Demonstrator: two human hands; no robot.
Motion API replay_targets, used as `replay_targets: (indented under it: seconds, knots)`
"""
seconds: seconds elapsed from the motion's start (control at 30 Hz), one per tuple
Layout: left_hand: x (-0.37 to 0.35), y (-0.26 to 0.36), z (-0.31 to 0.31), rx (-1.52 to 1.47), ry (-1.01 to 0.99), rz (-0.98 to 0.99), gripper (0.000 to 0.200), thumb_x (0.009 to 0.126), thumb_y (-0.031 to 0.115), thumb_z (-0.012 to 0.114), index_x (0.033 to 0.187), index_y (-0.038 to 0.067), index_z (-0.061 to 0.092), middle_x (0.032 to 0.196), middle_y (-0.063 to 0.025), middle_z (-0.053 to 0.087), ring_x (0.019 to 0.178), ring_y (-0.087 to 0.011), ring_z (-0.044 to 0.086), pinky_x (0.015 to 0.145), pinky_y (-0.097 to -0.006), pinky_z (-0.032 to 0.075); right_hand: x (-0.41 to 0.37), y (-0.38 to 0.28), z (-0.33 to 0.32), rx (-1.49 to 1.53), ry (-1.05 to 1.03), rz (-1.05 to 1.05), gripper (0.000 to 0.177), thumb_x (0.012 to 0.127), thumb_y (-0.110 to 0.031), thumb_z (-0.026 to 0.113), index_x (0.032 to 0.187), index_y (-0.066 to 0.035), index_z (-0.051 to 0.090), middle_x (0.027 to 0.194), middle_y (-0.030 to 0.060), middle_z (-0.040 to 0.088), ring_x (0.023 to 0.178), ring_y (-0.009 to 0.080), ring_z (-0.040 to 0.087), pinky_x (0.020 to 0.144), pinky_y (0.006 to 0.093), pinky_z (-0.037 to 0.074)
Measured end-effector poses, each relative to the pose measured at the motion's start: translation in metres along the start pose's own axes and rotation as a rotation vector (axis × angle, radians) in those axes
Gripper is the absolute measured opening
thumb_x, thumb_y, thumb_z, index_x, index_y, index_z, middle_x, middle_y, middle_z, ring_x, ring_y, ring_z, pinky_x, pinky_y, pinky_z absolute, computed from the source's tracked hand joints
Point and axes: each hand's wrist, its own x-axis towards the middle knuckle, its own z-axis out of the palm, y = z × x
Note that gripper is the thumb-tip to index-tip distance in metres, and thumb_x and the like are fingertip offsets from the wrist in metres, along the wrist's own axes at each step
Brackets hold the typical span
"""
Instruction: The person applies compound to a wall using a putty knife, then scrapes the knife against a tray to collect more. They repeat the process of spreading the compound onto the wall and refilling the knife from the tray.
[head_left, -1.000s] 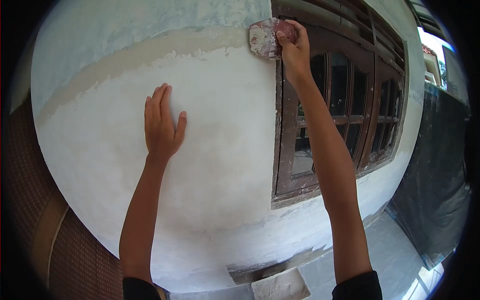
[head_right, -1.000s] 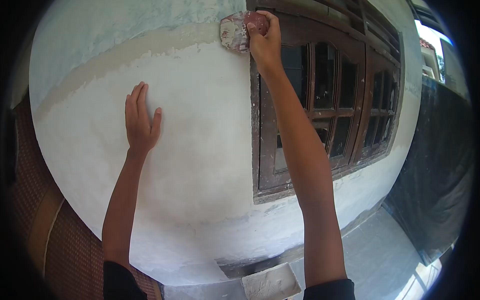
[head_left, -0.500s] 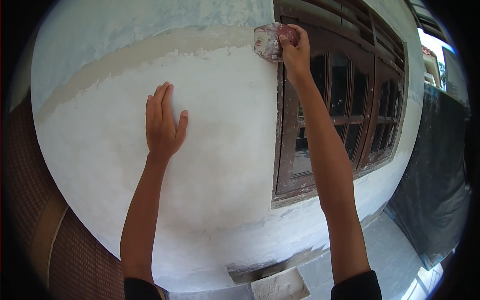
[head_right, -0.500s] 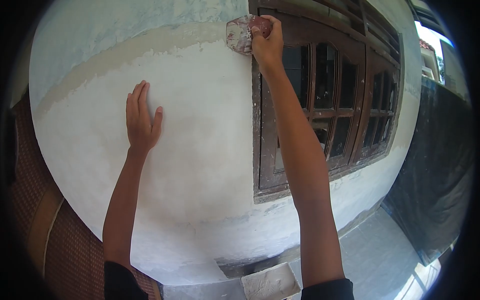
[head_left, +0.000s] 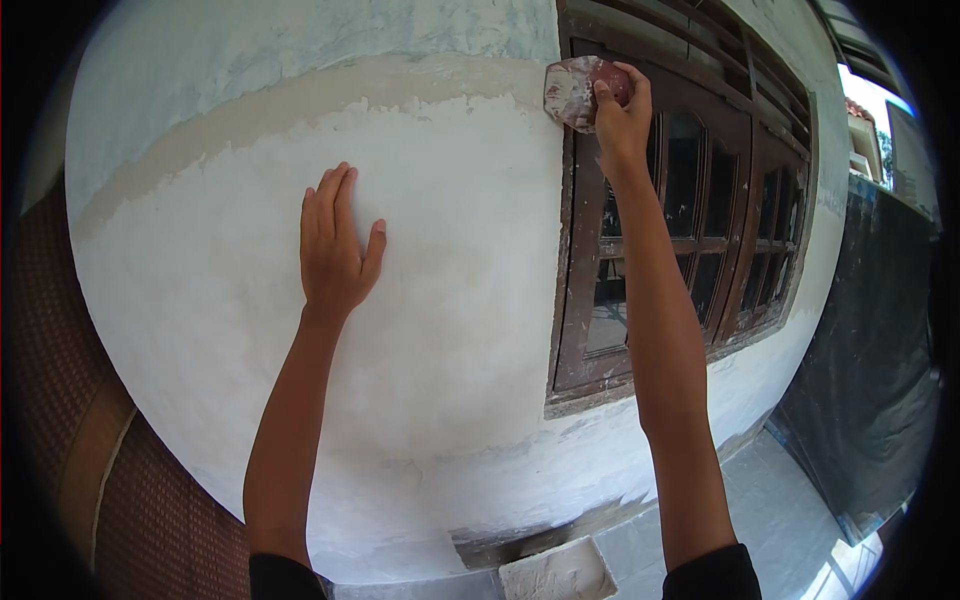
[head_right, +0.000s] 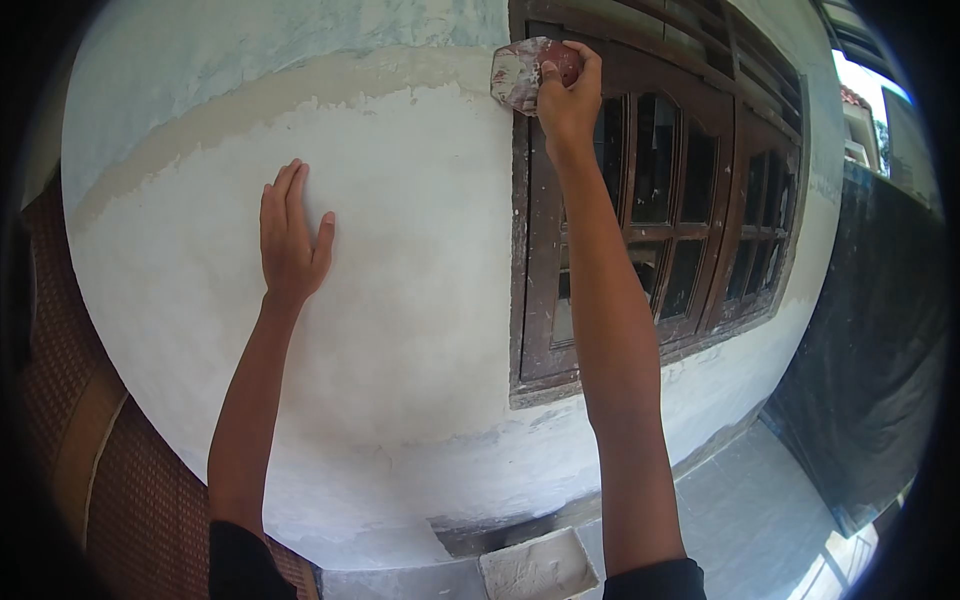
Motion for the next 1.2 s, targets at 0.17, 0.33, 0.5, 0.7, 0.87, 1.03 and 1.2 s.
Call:
replay_targets:
  seconds: [0.17,0.33,0.5,0.7,0.87,1.03,1.2]
  knots:
    - [0.001,0.001,-0.001,0.002,-0.005,0.015,0.058,0.091,0.014,0.056,0.145,-0.002,0.04,0.149,-0.0169,0.042,0.138,-0.0344,0.04,0.117,-0.0526,0.026,-0.003,0.006,0.023,-0.089,-0.039,-0.167,0.035,0.094,-0.005,0.062,0.127,-0.007,0.052,0.111,0.0137,0.064,0.102,0.0185,0.063,0.083,0.0315,0.052]
    - [0.001,0.001,0.0,-0.008,-0.003,0.008,0.058,0.092,0.016,0.055,0.145,-0.003,0.04,0.149,-0.0168,0.042,0.138,-0.0345,0.039,0.117,-0.0524,0.026,-0.001,-0.002,0.003,-0.129,0.025,-0.03,0.036,0.094,-0.005,0.062,0.128,-0.01,0.052,0.109,0.0139,0.065,0.099,0.0177,0.063,0.083,0.0313,0.052]
    - [0.001,0.002,0.001,0.012,-0.004,0.016,0.058,0.093,0.016,0.055,0.145,-0.002,0.039,0.15,-0.0163,0.042,0.138,-0.034,0.039,0.117,-0.0518,0.026,-0.007,0.0,0.02,0.103,-0.016,-0.188,0.038,0.094,-0.005,0.062,0.129,-0.011,0.051,0.108,0.0123,0.065,0.091,0.017,0.064,0.083,0.0317,0.052]
    - [-0.001,0.0,-0.001,-0.011,-0.01,-0.004,0.058,0.092,0.017,0.055,0.146,-0.001,0.04,0.149,-0.0159,0.042,0.138,-0.0337,0.04,0.117,-0.0517,0.026,0.003,0.001,0.003,-0.122,0.029,-0.048,0.037,0.093,-0.003,0.062,0.128,-0.011,0.053,0.11,0.0122,0.065,0.088,0.0161,0.064,0.081,0.0306,0.054]
    - [0.001,0.0,0.0,0.029,-0.004,-0.002,0.06,0.091,0.019,0.059,0.144,-0.002,0.041,0.147,-0.0154,0.045,0.138,-0.0316,0.041,0.117,-0.0505,0.029,0.01,-0.002,0.015,0.108,-0.014,-0.146,0.034,0.096,-0.008,0.063,0.128,-0.009,0.053,0.118,0.0125,0.062,0.096,0.0175,0.064,0.086,0.0312,0.052]
    - [0.0,0.0,0.0,-0.004,-0.008,0.011,0.059,0.091,0.016,0.056,0.145,-0.001,0.039,0.15,-0.0161,0.042,0.138,-0.0343,0.04,0.117,-0.0521,0.026,0.014,0.013,-0.003,-0.168,-0.034,-0.093,0.036,0.096,-0.006,0.063,0.13,-0.009,0.052,0.114,0.0105,0.062,0.096,0.016,0.061,0.084,0.0296,0.051]
    - [0.002,0.0,0.002,0.01,0.018,0.004,0.061,0.09,0.018,0.059,0.145,-0.001,0.041,0.149,-0.0144,0.044,0.138,-0.0316,0.041,0.118,-0.0497,0.027,0.025,0.002,-0.018,0.122,0.047,-0.01,0.036,0.095,-0.004,0.062,0.129,-0.01,0.052,0.112,0.0104,0.062,0.096,0.0147,0.062,0.08,0.0286,0.052]
